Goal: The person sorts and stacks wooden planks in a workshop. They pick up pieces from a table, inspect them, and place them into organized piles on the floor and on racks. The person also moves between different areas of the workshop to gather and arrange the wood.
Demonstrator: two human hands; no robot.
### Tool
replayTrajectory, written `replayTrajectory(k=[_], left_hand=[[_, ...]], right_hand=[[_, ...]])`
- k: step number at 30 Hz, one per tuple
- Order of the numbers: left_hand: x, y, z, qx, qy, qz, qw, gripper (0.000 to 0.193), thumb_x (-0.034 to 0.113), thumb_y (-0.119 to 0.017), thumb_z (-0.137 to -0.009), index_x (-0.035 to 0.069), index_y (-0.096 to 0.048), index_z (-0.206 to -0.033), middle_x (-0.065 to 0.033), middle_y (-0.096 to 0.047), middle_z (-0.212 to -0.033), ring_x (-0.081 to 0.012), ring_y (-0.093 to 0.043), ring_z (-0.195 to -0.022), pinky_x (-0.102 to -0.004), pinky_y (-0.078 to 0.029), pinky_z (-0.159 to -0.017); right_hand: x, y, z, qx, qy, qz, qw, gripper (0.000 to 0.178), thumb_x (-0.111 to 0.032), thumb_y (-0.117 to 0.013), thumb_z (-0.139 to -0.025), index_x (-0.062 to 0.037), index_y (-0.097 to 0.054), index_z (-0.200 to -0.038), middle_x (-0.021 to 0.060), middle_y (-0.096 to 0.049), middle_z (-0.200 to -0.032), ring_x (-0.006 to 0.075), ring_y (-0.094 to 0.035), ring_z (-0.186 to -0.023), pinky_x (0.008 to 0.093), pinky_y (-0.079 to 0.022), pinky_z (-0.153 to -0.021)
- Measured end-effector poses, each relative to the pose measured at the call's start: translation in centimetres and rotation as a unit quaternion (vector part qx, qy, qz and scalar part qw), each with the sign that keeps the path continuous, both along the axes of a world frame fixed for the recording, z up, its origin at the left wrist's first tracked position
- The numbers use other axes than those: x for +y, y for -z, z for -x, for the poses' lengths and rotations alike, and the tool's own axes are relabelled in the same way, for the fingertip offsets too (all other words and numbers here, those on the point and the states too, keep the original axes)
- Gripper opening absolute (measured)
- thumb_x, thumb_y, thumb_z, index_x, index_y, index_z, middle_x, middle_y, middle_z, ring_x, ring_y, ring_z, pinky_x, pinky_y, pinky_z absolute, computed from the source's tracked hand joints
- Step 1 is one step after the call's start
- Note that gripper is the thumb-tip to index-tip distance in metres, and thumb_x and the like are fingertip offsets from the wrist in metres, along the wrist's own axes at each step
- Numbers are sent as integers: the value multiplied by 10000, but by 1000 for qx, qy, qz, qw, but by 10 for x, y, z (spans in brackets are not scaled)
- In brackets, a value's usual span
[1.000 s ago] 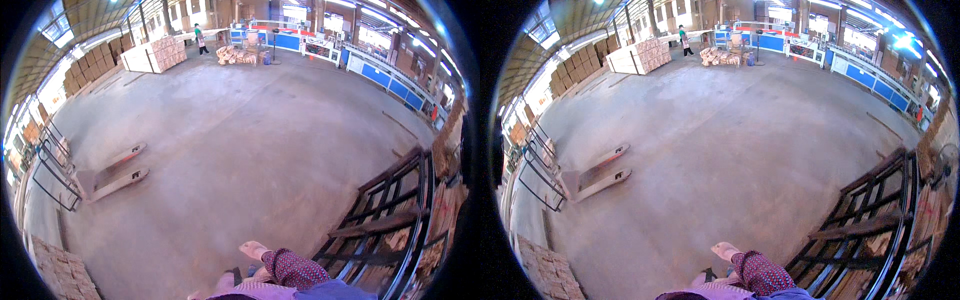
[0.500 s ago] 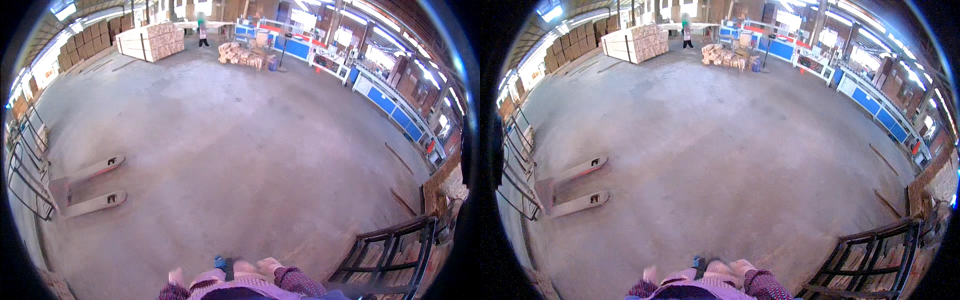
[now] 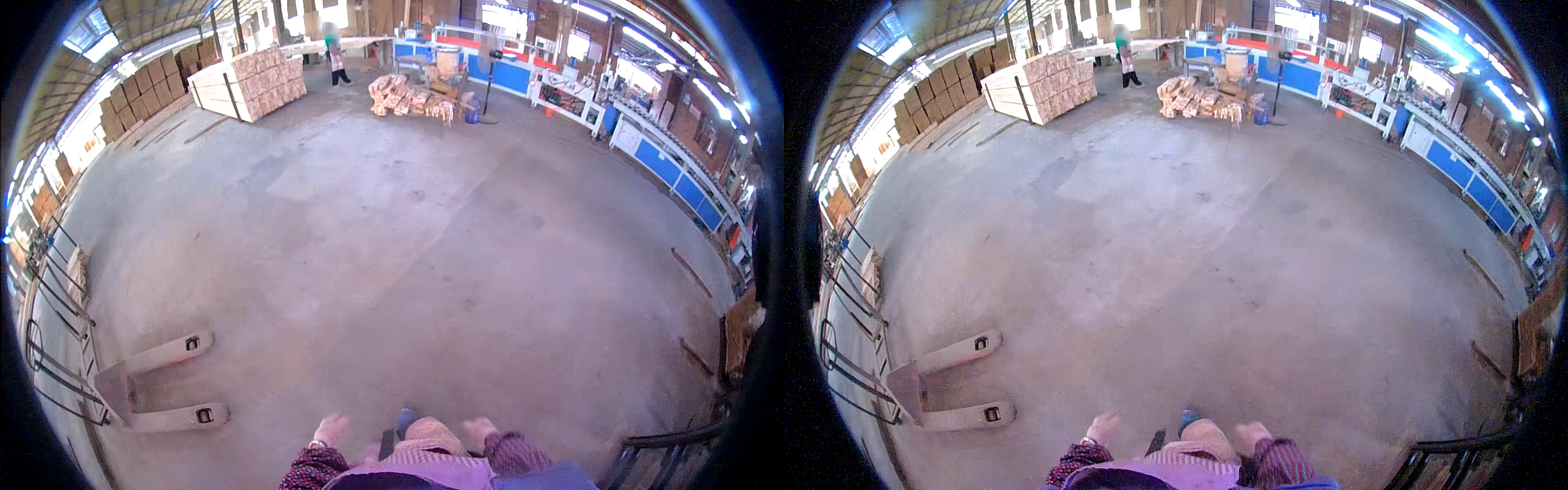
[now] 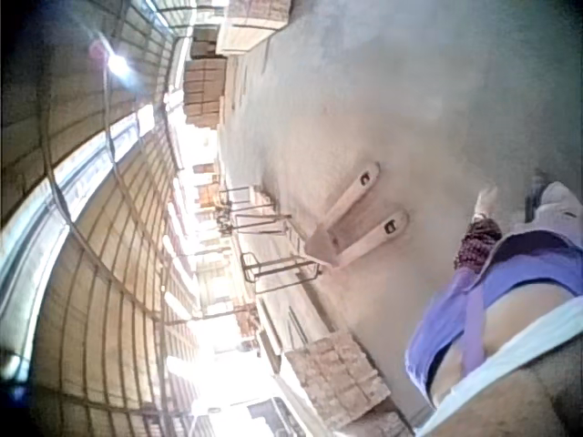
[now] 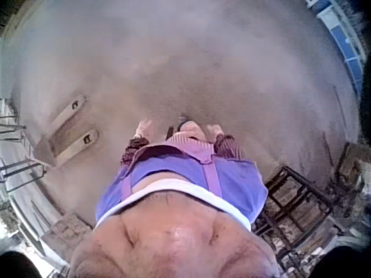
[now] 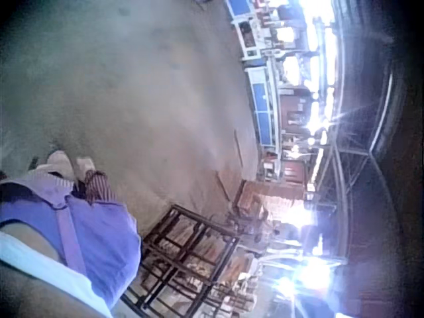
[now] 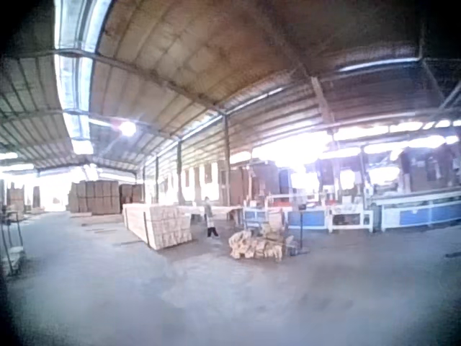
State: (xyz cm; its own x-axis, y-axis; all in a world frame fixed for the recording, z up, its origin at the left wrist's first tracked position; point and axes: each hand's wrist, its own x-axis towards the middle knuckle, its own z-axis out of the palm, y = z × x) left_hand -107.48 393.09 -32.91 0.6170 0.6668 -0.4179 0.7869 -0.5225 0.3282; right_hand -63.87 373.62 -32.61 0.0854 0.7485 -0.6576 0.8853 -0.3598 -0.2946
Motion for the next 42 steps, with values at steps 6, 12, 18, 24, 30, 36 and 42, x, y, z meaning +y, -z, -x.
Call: replayTrajectory(k=[6, 12, 18, 24, 30, 36, 42], left_hand=[[11, 57, 87, 194, -443, 210, 850, 382, 435, -622, -804, 189, -722, -1078, -149, -707, -1058, -314, -690, -967, -477, -548, -832], [208, 52, 41, 121, -441, 210, 864, 265, 315, -654, -785, 160, -700, -996, -153, -691, -950, -322, -686, -891, -458, -544, -739], [511, 61, -40, 122, -136, -14, 983, 161, 194, -686, -767, 130, -678, -914, -157, -674, -843, -331, -682, -816, -440, -541, -647], [850, -79, -209, -274, -373, 97, 881, 447, 280, -611, -884, 31, -612, -1256, -222, -608, -1266, -352, -585, -1175, -397, -457, -993], [1006, -82, -217, -241, -432, 128, 860, 483, 308, -608, -894, 32, -596, -1290, -177, -607, -1312, -306, -567, -1232, -380, -444, -1018], [1048, 39, -93, 107, -286, 115, 945, 344, 285, -621, -854, 99, -662, -1140, -193, -656, -1126, -357, -631, -1073, -421, -512, -886], [1143, 37, -88, 100, -554, 215, 798, 275, 294, -642, -823, 86, -664, -1001, -191, -655, -972, -372, -646, -949, -447, -516, -792]], right_hand=[[343, -100, -24, 149, 170, -75, 971, 535, -489, -541, -897, -65, -656, -1203, 200, -645, -1214, 341, -584, -1191, 405, -439, -1004], [554, -102, -40, 165, 120, -65, 977, 517, -468, -503, -922, -43, -670, -1165, 186, -657, -1198, 357, -600, -1154, 416, -460, -971], [630, -74, -78, 22, -7, 86, 996, 543, -494, -516, -913, -45, -672, -1177, 206, -651, -1203, 363, -600, -1164, 456, -454, -997], [701, 20, -140, 118, 181, 92, 972, 467, -439, -495, -941, -68, -667, -1167, 183, -682, -1125, 323, -652, -1081, 444, -522, -872], [935, 40, -163, 0, -108, 24, 994, 372, -329, -446, -931, -90, -638, -1141, 159, -673, -1112, 304, -658, -1001, 457, -524, -841], [1265, -25, -197, 80, 73, -16, 994, 517, -432, -499, -899, -4, -655, -1144, 265, -641, -1149, 399, -593, -1127, 464, -461, -947], [1571, -104, -179, 174, 125, -60, 975, 525, -466, -474, -920, -89, -631, -1251, 192, -607, -1285, 377, -550, -1220, 437, -427, -1024]])
